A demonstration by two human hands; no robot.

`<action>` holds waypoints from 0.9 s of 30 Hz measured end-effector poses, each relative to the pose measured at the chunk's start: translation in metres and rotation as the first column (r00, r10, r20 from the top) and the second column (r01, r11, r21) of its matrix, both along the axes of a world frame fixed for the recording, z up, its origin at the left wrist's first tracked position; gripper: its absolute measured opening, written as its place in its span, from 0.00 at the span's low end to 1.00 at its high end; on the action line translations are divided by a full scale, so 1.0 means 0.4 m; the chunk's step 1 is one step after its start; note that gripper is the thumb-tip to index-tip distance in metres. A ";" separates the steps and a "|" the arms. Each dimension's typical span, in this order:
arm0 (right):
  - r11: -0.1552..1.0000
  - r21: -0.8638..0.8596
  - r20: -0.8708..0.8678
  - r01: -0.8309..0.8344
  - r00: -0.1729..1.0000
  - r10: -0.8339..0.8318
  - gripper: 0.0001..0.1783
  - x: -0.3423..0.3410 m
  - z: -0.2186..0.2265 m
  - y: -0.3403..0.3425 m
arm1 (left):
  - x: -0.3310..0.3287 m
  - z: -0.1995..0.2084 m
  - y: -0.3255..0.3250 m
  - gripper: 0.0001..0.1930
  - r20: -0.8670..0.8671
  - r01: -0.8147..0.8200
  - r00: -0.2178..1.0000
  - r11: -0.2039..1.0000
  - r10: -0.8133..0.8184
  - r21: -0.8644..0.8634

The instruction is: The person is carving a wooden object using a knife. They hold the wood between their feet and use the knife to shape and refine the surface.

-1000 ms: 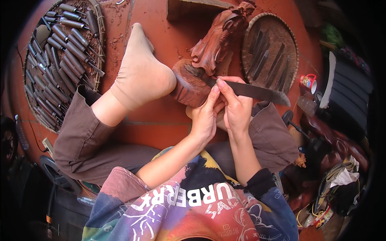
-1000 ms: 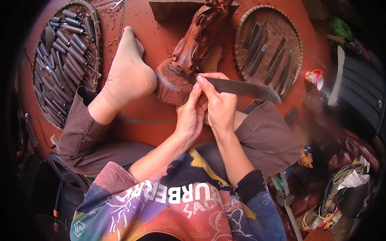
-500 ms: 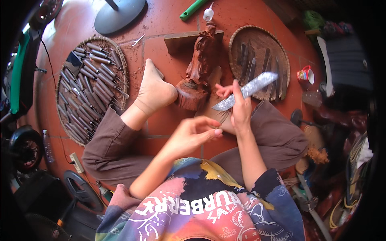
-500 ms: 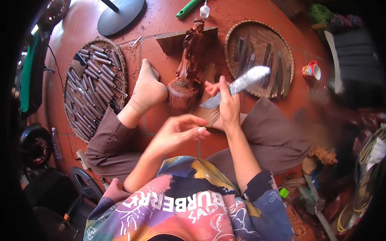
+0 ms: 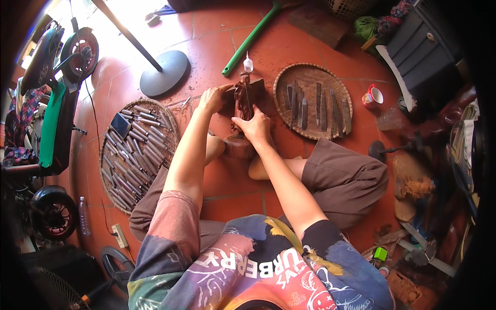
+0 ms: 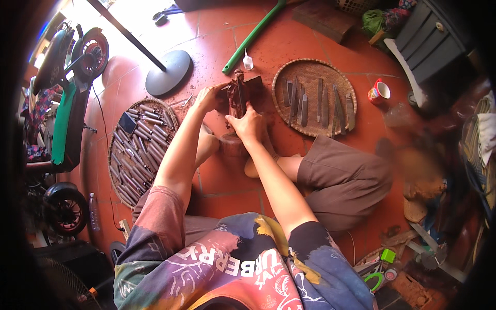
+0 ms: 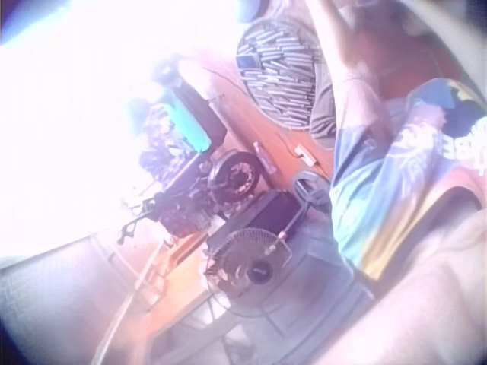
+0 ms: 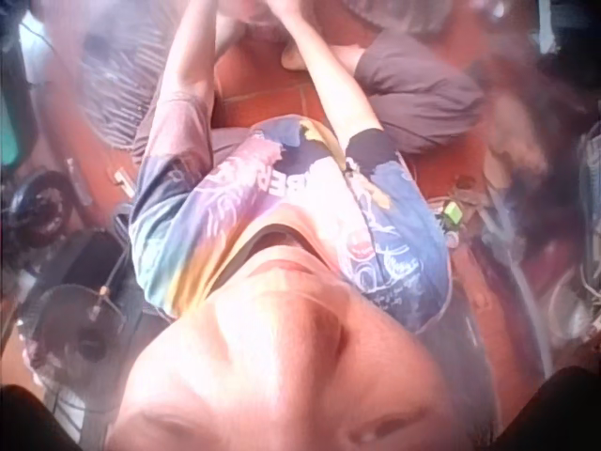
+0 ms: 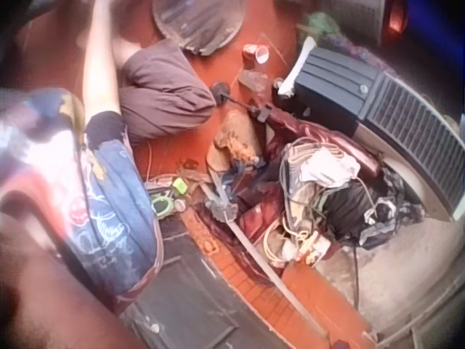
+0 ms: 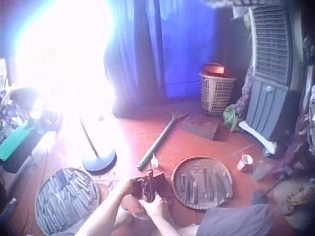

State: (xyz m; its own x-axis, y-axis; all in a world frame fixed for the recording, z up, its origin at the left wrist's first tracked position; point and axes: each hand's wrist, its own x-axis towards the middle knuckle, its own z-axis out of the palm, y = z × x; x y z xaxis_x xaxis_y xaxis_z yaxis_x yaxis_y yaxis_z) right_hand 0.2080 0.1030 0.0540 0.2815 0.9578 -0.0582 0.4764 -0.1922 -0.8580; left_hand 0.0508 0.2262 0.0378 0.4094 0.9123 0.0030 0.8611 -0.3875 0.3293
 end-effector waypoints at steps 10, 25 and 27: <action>0.985 0.067 0.109 -0.159 0.982 0.151 0.30 0.033 0.019 -0.145 | -0.030 -0.020 -0.108 0.30 0.002 0.172 0.985 0.983 -0.173 0.070; 0.954 0.174 -0.101 -0.246 0.959 0.266 0.26 0.002 -0.009 -0.208 | -0.092 0.006 -0.295 0.34 0.446 -0.213 0.886 0.967 0.131 0.140; 0.949 0.173 0.002 -0.265 0.963 0.269 0.30 0.001 0.011 -0.204 | -0.071 0.012 -0.315 0.32 0.307 -0.031 0.951 0.974 -0.040 0.223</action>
